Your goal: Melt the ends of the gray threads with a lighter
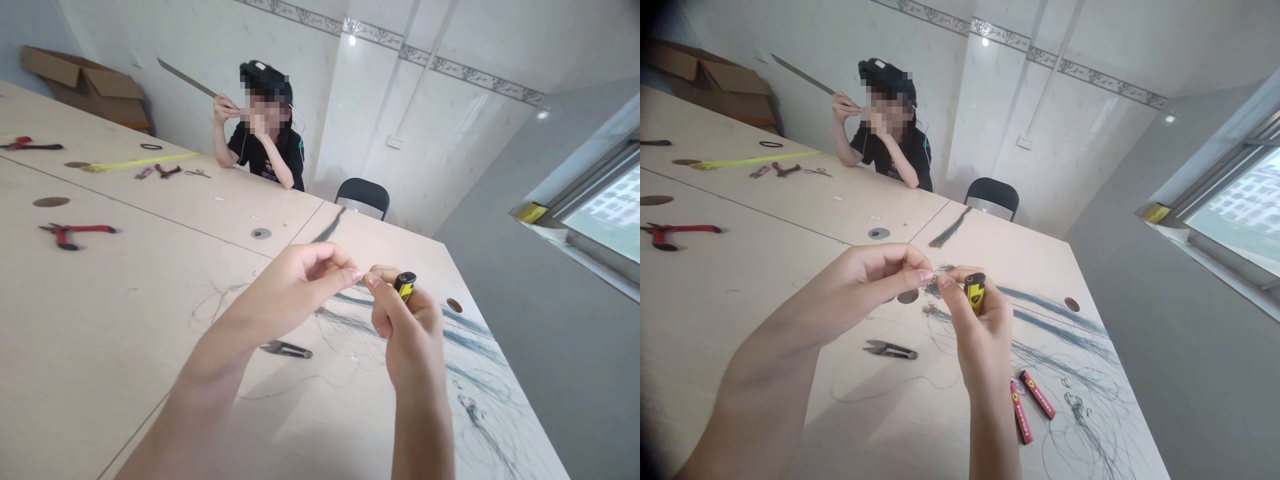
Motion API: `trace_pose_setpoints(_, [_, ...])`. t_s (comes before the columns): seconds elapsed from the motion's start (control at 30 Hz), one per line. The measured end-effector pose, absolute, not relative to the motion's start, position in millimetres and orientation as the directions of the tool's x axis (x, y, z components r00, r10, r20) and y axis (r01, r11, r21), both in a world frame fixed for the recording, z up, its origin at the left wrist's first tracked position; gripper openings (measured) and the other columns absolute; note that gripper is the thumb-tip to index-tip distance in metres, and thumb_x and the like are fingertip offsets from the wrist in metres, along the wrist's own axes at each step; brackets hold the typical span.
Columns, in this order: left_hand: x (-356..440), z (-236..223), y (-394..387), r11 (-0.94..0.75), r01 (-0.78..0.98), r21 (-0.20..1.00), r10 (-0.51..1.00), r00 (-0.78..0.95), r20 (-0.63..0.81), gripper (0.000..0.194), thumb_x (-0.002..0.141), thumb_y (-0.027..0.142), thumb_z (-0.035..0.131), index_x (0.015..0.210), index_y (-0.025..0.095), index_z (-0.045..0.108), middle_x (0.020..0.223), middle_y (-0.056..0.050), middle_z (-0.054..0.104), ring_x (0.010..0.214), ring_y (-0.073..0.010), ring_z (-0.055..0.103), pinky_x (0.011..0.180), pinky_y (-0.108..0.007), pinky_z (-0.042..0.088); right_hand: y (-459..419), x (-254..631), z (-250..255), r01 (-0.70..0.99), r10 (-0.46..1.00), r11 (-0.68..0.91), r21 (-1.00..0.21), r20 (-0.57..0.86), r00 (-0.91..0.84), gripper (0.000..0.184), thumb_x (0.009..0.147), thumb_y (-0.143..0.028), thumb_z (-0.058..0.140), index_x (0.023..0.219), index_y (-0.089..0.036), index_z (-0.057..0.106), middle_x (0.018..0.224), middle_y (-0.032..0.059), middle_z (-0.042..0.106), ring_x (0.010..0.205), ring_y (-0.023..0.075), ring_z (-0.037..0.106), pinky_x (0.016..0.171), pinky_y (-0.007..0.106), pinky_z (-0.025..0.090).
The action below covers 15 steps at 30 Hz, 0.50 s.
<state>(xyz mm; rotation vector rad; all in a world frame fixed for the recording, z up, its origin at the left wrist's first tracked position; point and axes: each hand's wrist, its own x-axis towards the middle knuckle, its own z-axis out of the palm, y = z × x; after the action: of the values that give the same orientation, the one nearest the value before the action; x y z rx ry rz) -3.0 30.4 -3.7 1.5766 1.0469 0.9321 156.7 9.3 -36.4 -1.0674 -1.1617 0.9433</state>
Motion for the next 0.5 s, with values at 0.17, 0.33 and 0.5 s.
trace_pose_setpoints(0.17, [-1.4,-4.7,32.9,-0.168,0.169,0.971,0.947,0.301,0.112,0.024,0.091,0.042,0.061,0.079,0.022,0.064,0.071,0.004,0.049,0.066,-0.0104,0.042,0.059,-0.024,0.033,14.6,152.8,-34.4,-0.248,0.991,0.107,-0.963,0.085,0.1,0.02,0.081,-0.041,0.071,0.079,-0.021,0.068,0.046,-0.0088,0.033,0.043,0.0073,0.022,0.045,0.026,0.02])
trace_pose_setpoints(0.33, [-0.3,-4.4,36.3,-0.19,0.234,0.953,0.962,0.237,0.134,0.02,0.089,0.038,0.061,0.081,0.022,0.069,0.093,0.001,0.064,0.071,-0.0105,0.049,0.058,-0.025,0.034,15.5,146.9,-30.3,-0.379,0.996,-0.056,-0.924,-0.023,-0.092,0.026,0.076,-0.044,0.073,0.088,-0.022,0.065,0.05,-0.01,0.036,0.041,0.0066,0.02,0.043,0.027,0.016])
trace_pose_setpoints(0.5, [-1.1,-5.8,38.4,-0.197,0.19,0.962,0.963,0.221,0.153,0.021,0.085,0.041,0.065,0.077,0.023,0.073,0.122,0.0,0.064,0.081,-0.0121,0.055,0.06,-0.025,0.036,15.2,150.2,-28.6,-0.391,0.993,-0.079,-0.917,-0.037,-0.114,0.032,0.076,-0.043,0.073,0.098,-0.021,0.065,0.062,-0.0071,0.053,0.041,0.005,0.02,0.043,0.028,0.015])
